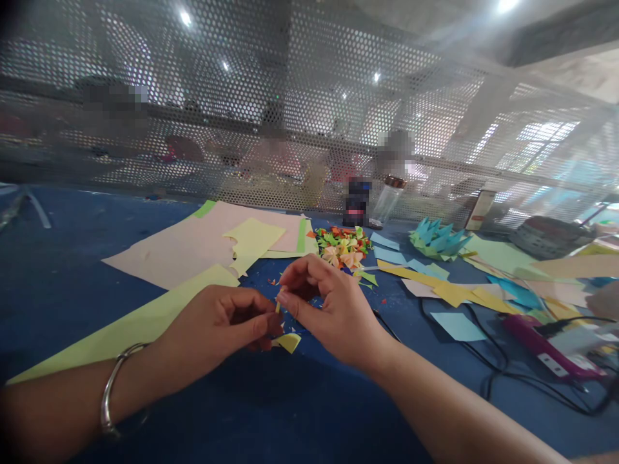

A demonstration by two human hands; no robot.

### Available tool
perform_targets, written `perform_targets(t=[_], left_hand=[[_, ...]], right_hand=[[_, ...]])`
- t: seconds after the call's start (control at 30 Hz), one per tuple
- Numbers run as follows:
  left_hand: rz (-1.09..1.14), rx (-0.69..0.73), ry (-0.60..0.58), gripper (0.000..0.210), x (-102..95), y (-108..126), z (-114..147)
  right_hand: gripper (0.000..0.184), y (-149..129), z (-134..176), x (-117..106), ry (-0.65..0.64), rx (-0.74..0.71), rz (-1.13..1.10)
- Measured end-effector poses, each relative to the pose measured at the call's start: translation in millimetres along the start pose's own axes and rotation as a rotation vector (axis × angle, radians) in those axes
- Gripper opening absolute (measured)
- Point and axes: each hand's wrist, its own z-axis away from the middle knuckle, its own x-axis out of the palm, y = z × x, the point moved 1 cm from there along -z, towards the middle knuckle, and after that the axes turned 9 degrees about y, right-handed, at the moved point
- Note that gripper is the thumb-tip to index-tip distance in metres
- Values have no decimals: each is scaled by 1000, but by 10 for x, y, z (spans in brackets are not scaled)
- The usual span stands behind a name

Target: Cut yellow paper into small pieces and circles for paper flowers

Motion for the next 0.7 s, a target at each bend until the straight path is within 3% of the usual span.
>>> perform_targets(t=[0.5,0.7], left_hand=[[59,-46,-21,22,28,-26,-24],[135,40,108,40,19,-90,-87]], right_hand=[[10,21,13,2,9,5,-5],[10,-8,17,36,9,8,-4]])
